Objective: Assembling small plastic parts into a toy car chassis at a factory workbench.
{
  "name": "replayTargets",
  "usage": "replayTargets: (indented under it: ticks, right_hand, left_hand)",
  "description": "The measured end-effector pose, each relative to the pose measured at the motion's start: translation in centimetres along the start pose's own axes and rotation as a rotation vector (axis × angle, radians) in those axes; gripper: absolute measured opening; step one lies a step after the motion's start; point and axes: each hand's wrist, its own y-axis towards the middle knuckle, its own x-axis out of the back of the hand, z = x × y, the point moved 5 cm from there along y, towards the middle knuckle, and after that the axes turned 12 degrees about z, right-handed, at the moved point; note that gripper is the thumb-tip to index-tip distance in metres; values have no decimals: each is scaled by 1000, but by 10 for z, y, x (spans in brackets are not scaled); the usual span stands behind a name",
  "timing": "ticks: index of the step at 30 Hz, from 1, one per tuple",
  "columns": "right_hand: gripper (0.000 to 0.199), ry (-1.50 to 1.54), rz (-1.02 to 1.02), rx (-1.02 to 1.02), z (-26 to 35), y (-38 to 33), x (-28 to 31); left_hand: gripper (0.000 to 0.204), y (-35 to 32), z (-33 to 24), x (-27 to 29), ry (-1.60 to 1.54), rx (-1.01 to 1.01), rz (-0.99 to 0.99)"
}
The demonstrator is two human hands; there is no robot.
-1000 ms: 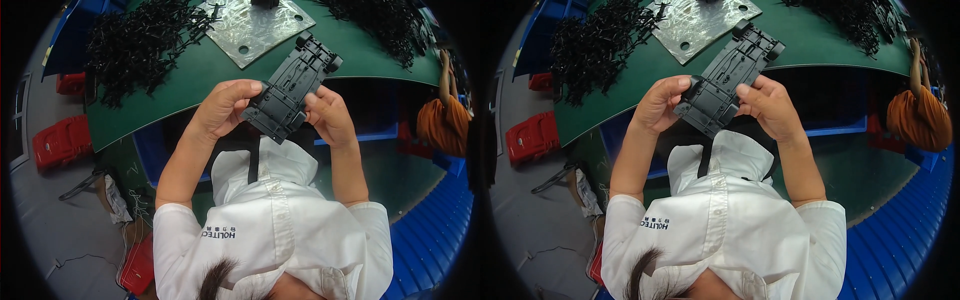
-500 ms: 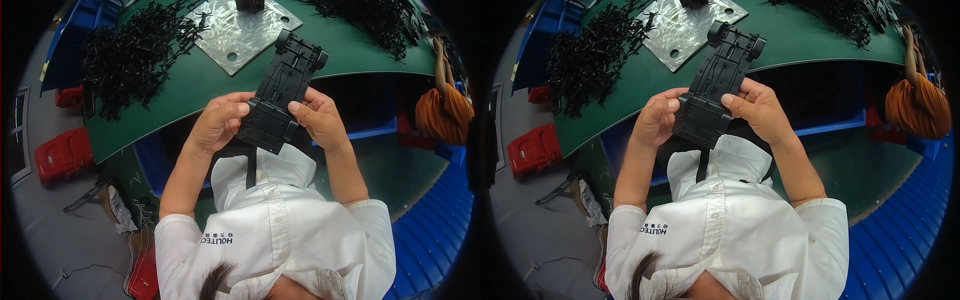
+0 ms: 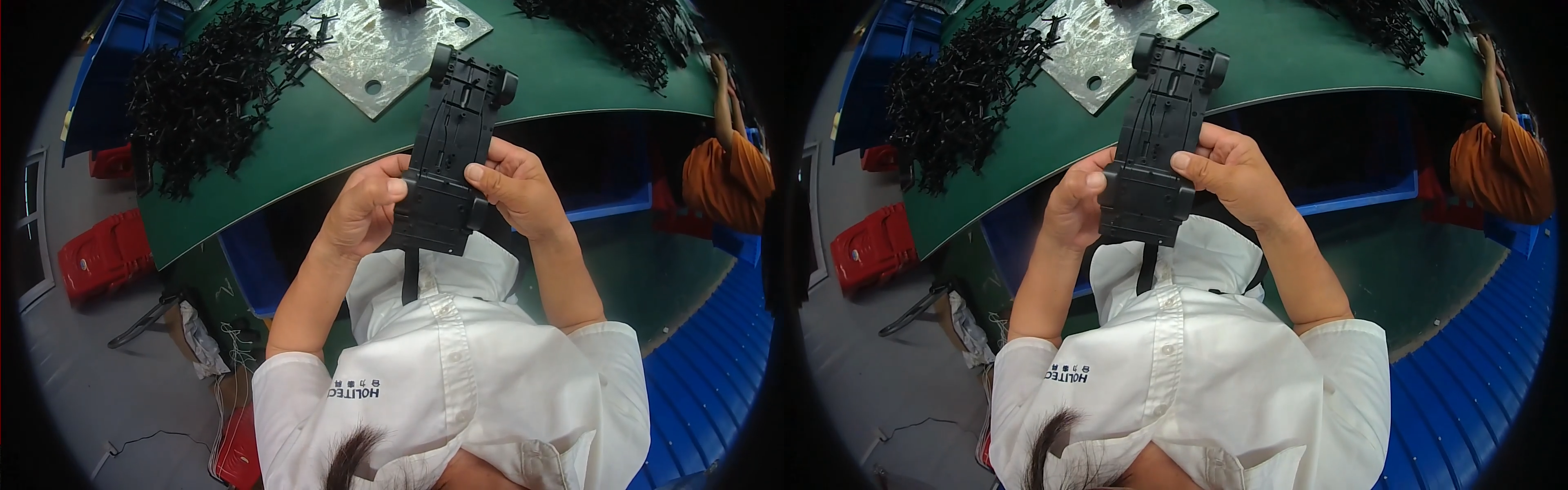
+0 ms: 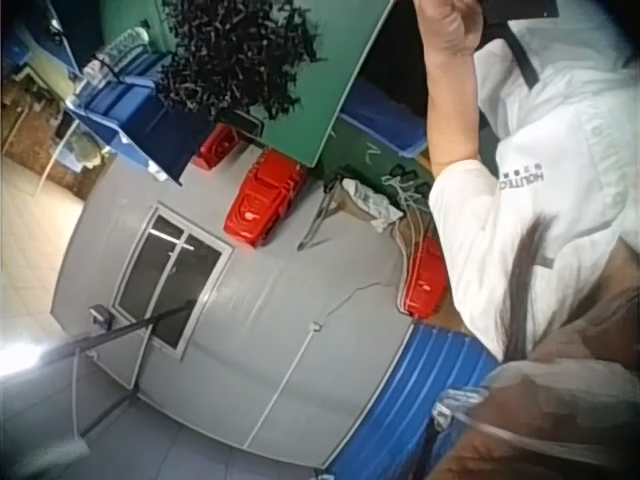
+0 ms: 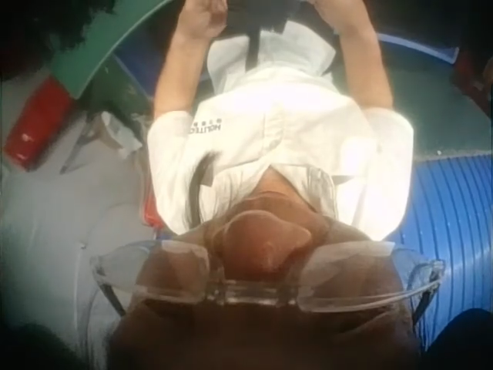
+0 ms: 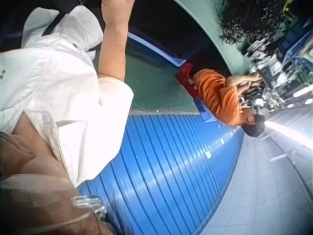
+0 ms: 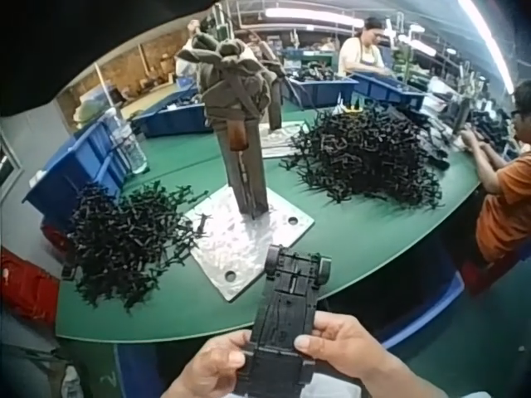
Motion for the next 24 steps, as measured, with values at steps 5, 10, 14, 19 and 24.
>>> replayTargets:
  ticks: [5, 10, 14, 19, 24]
  right_hand:
    - [29, 28, 9, 9, -1, 2, 1]
    - [30, 41, 21, -3, -3, 5, 1]
    - [30, 59, 19, -5, -3, 7, -1]
    - [30, 20, -9, -9, -3, 6, 3]
    - [30, 4, 4, -5, -2, 4, 3]
  left_hand:
    - [57, 2, 4, 4, -68, 18, 19]
    - [59, 4, 6, 1, -150, 21, 40]
    - [60, 2, 9, 4, -191, 26, 48]
    - [58, 0, 8, 9, -164, 15, -20]
    - [56, -5, 7, 14, -63, 15, -87]
